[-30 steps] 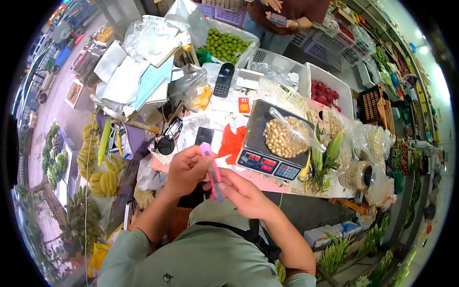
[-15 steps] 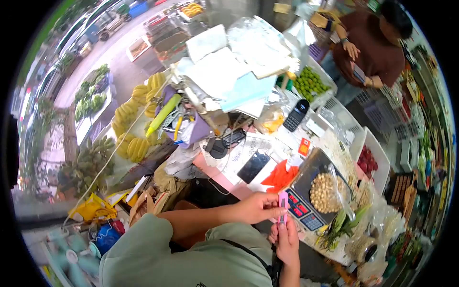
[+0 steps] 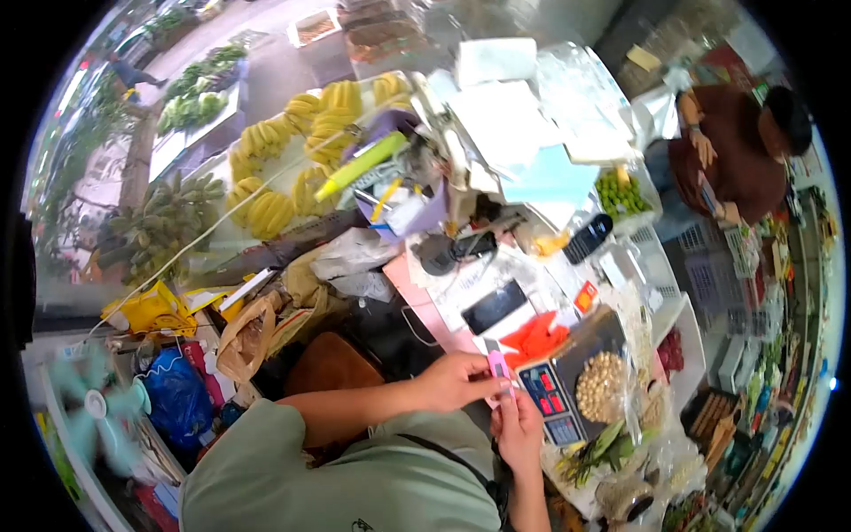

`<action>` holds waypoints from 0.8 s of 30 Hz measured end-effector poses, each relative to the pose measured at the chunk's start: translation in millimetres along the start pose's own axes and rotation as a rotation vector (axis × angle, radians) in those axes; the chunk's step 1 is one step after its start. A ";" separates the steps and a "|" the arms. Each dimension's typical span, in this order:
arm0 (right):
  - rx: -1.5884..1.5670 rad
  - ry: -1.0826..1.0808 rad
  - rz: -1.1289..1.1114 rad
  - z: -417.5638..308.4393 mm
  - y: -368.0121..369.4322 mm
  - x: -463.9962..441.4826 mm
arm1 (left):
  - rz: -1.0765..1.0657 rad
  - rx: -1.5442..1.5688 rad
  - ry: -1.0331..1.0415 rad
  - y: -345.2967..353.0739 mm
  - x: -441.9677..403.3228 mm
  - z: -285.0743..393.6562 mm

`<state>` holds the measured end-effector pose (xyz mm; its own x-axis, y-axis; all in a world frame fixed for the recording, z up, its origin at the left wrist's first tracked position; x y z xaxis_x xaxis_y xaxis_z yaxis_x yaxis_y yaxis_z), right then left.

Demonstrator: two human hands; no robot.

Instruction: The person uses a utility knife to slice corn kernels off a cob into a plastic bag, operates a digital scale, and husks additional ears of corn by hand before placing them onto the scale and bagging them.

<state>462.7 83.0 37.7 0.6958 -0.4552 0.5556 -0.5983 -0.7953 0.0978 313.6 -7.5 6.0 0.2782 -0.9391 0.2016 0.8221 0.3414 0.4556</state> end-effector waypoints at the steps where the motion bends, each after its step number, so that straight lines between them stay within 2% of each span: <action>1: 0.079 -0.001 0.030 -3.4 3.3 -2.2 | 0.009 0.043 -0.018 -2.0 1.2 2.9; 2: 0.154 0.018 0.065 -5.9 7.2 0.3 | 0.017 0.093 -0.056 -0.9 6.4 3.6; 6: 0.078 0.019 0.056 -8.0 8.3 1.2 | 0.083 0.003 -0.032 -6.1 11.0 -7.5; 8: 0.088 0.009 0.055 -7.7 7.2 4.0 | 0.093 0.147 -0.047 2.0 11.3 4.4; 12: 0.102 -0.023 0.106 -6.5 -0.9 10.1 | 0.029 0.072 -0.102 9.3 9.1 18.1; 15: 0.156 -0.068 0.109 -1.7 -11.1 19.1 | 0.029 -0.104 -0.209 18.9 4.9 10.3; 18: 0.213 -0.141 0.193 3.7 -21.4 33.5 | -0.016 -0.056 -0.275 29.2 -0.6 -7.4; 19: 0.206 -0.107 0.193 -0.9 -26.3 38.2 | -0.086 -0.060 -0.292 34.7 -7.0 -9.8; 22: 0.159 -0.192 0.274 18.3 -45.7 42.0 | -0.129 -0.136 -0.304 49.4 -25.9 -12.9; 24: 0.201 -0.163 0.331 22.4 -55.2 53.1 | -0.187 -0.170 -0.360 64.6 -32.2 -14.5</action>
<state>541.6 93.8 43.3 0.5421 -0.7440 0.3907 -0.7219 -0.6503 -0.2367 364.9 44.3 16.4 -0.0493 -0.9005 0.4321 0.9201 0.1273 0.3703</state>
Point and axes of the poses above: each hand's wrist, its own x-axis away from the middle knuckle, its own y-axis out of the palm, z = x × y, the point moved 2 cm from there along -x, towards the middle knuckle, and after that the axes turned 1 degree about -z, right-handed, at the moved point
